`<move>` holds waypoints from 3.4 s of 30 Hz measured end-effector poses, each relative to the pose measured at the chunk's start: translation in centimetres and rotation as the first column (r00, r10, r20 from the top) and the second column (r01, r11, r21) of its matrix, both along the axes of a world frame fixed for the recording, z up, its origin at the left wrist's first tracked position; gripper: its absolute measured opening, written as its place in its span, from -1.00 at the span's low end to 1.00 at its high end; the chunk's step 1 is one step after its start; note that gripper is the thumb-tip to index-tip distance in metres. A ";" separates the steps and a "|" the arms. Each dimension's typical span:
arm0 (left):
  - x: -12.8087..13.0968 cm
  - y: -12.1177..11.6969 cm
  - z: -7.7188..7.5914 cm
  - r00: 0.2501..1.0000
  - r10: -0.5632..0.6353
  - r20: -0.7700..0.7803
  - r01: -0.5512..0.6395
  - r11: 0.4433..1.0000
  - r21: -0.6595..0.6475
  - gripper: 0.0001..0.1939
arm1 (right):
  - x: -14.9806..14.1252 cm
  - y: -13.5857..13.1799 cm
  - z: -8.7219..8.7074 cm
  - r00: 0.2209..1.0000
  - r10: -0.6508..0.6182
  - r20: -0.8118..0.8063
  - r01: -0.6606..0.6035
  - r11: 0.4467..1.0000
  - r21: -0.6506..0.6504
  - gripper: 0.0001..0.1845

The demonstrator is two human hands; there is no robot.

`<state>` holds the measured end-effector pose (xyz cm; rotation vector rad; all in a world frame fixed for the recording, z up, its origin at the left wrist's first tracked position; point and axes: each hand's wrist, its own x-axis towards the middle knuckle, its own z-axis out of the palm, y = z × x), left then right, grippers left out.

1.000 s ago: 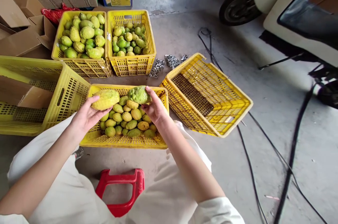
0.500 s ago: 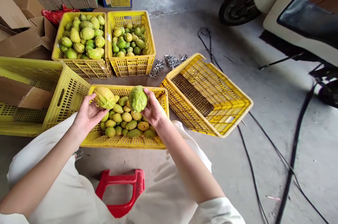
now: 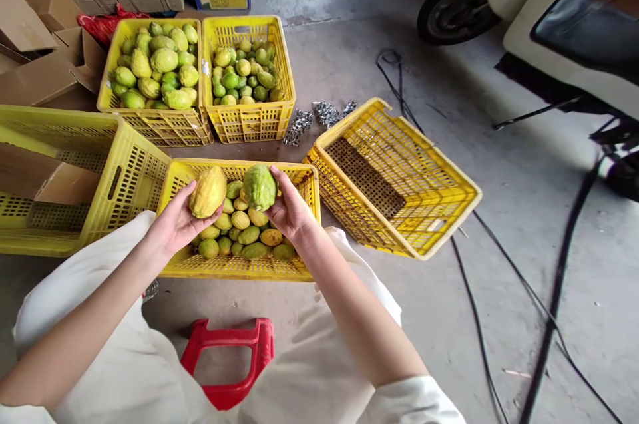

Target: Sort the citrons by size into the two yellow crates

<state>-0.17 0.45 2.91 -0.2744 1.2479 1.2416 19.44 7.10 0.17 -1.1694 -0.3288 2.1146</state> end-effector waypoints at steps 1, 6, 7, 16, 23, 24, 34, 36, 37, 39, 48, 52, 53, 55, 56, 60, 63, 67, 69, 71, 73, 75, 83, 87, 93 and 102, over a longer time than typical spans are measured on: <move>0.0 0.0 -0.1 1.000 0.007 -0.005 -0.007 1.000 0.000 -0.83 | 0.0 0.0 0.1 1.000 -0.010 -0.001 0.010 1.000 -0.027 -0.82; -0.1 -0.1 -0.2 1.000 -0.021 -0.018 0.021 1.000 0.005 -0.86 | -0.2 -0.1 0.6 0.996 0.008 0.094 0.002 0.994 -0.111 -0.79; -0.1 -0.1 -0.2 1.000 -0.023 -0.016 0.023 1.000 0.006 -0.85 | -0.2 -0.1 0.6 0.992 0.010 0.127 0.003 0.995 -0.099 -0.81; -0.2 0.2 -0.4 0.998 0.062 -0.011 -0.063 0.996 -0.066 -0.84 | 0.0 -0.2 -0.3 0.993 0.041 0.113 -0.055 0.992 0.116 -0.66; -0.1 -0.2 -0.4 0.987 0.161 -0.022 -0.160 0.986 0.053 -0.88 | 0.1 -0.2 -0.7 0.991 0.069 0.116 -0.086 0.984 0.155 -0.52; -0.1 -0.3 -0.3 0.986 0.168 -0.023 -0.166 0.984 0.071 -0.89 | -0.1 -0.3 -0.7 0.992 0.080 0.100 -0.095 0.985 0.146 -0.56; 0.6 -0.3 0.3 0.996 0.082 -0.035 -0.086 0.991 -0.101 -0.74 | -0.7 -0.8 -1.0 0.989 0.111 0.102 -0.122 0.987 0.108 -0.61; 0.7 -0.4 0.3 0.998 0.052 -0.026 -0.054 0.995 -0.089 -0.74 | -0.7 -0.8 -1.1 0.988 0.109 0.110 -0.120 0.988 0.096 -0.66; 0.7 -0.5 0.2 0.999 0.034 -0.026 -0.036 0.996 -0.076 -0.74 | -0.7 -0.8 -1.1 0.988 0.106 0.112 -0.116 0.989 0.087 -0.69; 0.7 -0.6 0.1 0.999 0.006 -0.032 -0.007 0.998 -0.057 -0.73 | -0.7 -0.8 -0.9 0.989 0.105 0.108 -0.114 0.991 0.077 -0.73; 0.1 -0.6 -0.4 0.999 -0.026 -0.025 0.025 0.998 -0.051 -0.61 | -0.4 -0.4 -0.5 0.989 0.085 0.125 -0.095 0.993 0.074 -0.75; 0.0 -0.7 -0.6 0.998 -0.053 -0.015 0.053 0.998 -0.015 -0.65 | -0.3 -0.3 -0.9 0.991 0.071 0.112 -0.081 0.993 0.082 -0.73; 0.0 -0.8 -0.6 0.997 -0.069 -0.016 0.069 0.998 -0.001 -0.65 | -0.2 -0.3 -0.9 0.991 0.072 0.113 -0.083 0.992 0.097 -0.71; 0.1 -0.8 -0.7 0.995 -0.094 -0.021 0.095 0.995 0.014 -0.63 | -0.2 -0.4 -0.9 0.989 0.085 0.124 -0.100 0.987 0.122 -0.67; 0.1 -0.8 -0.8 0.995 -0.099 -0.021 0.100 0.995 0.015 -0.60 | -0.3 -0.5 -0.9 0.987 0.097 0.131 -0.115 0.984 0.133 -0.65; 0.3 -0.6 -1.0 0.998 -0.056 -0.029 0.056 0.998 0.019 -0.51 | -0.5 -0.8 -0.9 0.980 0.143 0.140 -0.165 0.972 0.166 -0.55; 0.4 -0.4 -1.0 0.999 -0.041 -0.033 0.041 0.999 0.022 -0.51 | -0.7 -0.9 -1.0 0.981 0.140 0.135 -0.161 0.974 0.160 -0.53; 0.4 -0.3 -0.6 0.998 -0.049 -0.027 0.050 0.998 0.035 -0.55 | -0.6 -0.7 -1.2 0.987 0.111 0.117 -0.126 0.982 0.138 -0.64; 0.3 -0.2 -0.4 0.999 -0.031 -0.023 0.032 0.998 0.058 -0.58 | -0.5 -0.5 -1.1 0.992 0.050 0.113 -0.064 0.990 0.126 -0.63; 0.2 -0.2 -0.4 1.000 -0.005 -0.012 0.005 0.998 0.062 -0.62 | -0.4 -0.2 -1.0 0.994 -0.014 0.110 0.002 0.994 0.109 -0.64; 0.0 -0.1 -0.6 1.000 0.019 0.000 -0.019 0.999 0.051 -0.66 | -0.4 -0.1 -0.7 0.995 -0.032 0.097 0.023 0.995 0.096 -0.69; -0.1 -0.2 -0.8 0.999 0.038 0.006 -0.038 0.998 0.050 -0.69 | -0.4 0.1 -0.6 0.997 -0.027 0.077 0.019 0.995 0.103 -0.75; -0.2 -0.5 -0.6 0.998 0.062 -0.027 -0.059 0.993 0.097 -0.84 | -0.5 0.5 -1.2 0.997 -0.070 0.038 0.064 0.987 0.145 -0.76; 0.0 -0.4 -0.3 0.997 0.078 -0.016 -0.077 0.995 0.060 -0.92 | -0.3 0.5 -1.7 0.998 -0.043 0.044 0.036 0.990 0.134 -0.67; 0.1 -0.2 -0.5 0.993 0.115 -0.006 -0.114 0.990 0.079 -0.87 | -0.8 0.2 -1.4 1.000 -0.022 0.015 0.021 0.998 0.062 -0.78; -0.3 -0.8 -0.7 0.995 -0.085 -0.055 0.087 0.996 0.036 -0.75 | -0.9 0.1 -2.0 0.996 0.012 0.094 -0.020 0.996 0.089 -0.74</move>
